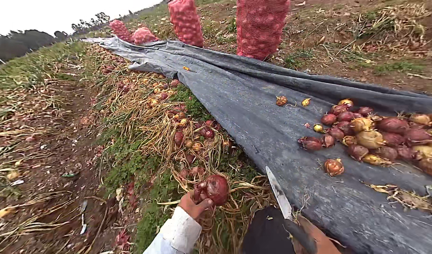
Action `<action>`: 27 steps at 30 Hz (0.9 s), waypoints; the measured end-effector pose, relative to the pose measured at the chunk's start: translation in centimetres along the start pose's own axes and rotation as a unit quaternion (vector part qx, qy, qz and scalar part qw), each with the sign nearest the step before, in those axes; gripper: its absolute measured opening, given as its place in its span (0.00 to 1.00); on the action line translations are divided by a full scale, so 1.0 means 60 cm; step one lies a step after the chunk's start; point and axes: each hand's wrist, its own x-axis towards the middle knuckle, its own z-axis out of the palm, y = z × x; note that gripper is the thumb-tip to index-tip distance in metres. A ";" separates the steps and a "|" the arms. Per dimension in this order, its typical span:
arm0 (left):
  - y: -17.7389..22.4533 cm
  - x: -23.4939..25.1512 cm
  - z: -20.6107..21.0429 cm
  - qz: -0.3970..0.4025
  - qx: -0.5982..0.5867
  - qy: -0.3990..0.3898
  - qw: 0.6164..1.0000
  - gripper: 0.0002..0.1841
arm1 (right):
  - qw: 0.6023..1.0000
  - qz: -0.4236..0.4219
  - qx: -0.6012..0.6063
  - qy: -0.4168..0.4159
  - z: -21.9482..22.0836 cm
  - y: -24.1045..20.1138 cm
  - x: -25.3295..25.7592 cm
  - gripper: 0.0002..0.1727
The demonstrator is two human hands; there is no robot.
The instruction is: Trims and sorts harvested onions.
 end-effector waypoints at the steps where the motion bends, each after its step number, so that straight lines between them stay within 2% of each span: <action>1: 0.018 -0.036 0.023 0.065 -0.064 0.005 0.996 0.22 | 1.000 -0.018 -0.021 0.004 0.007 -0.002 -0.007 0.28; 4: 0.062 -0.121 0.091 0.215 -0.245 -0.087 0.941 0.18 | 0.990 -0.116 -0.077 0.031 0.009 -0.020 -0.046 0.50; 6: 0.081 -0.160 0.123 0.275 -0.291 -0.183 0.898 0.15 | 0.975 -0.199 -0.079 0.057 0.002 -0.029 -0.083 0.62; 7: 0.087 -0.174 0.133 0.309 -0.287 -0.221 0.879 0.15 | 0.968 -0.230 -0.072 0.067 -0.002 -0.027 -0.101 0.62; 10: 0.102 -0.196 0.149 0.408 -0.241 -0.270 0.838 0.13 | 0.955 -0.284 -0.043 0.074 -0.017 -0.015 -0.144 0.52; 12: 0.109 -0.213 0.146 0.436 -0.182 -0.249 0.845 0.12 | 0.956 -0.287 0.030 0.050 -0.017 -0.002 -0.164 0.35; 13: 0.113 -0.219 0.141 0.452 -0.139 -0.232 0.850 0.15 | 0.955 -0.286 0.066 0.035 -0.014 0.003 -0.173 0.32; 16: 0.135 -0.224 0.113 0.500 -0.002 -0.194 0.844 0.27 | 0.950 -0.279 0.138 -0.016 -0.010 0.012 -0.184 0.34; 19: 0.169 -0.258 0.094 0.473 0.155 -0.164 0.852 0.39 | 0.953 -0.241 0.176 -0.056 -0.010 0.021 -0.183 0.36; 22: 0.189 -0.284 0.109 0.451 0.255 -0.105 0.849 0.37 | 0.950 -0.190 0.235 -0.078 -0.003 0.032 -0.179 0.28; 24: 0.186 -0.277 0.117 0.482 0.291 -0.072 0.823 0.36 | 0.949 -0.166 0.257 -0.079 -0.004 0.036 -0.175 0.24; 27: 0.176 -0.253 0.127 0.578 0.341 -0.005 0.741 0.32 | 0.950 -0.143 0.265 -0.077 -0.007 0.042 -0.163 0.20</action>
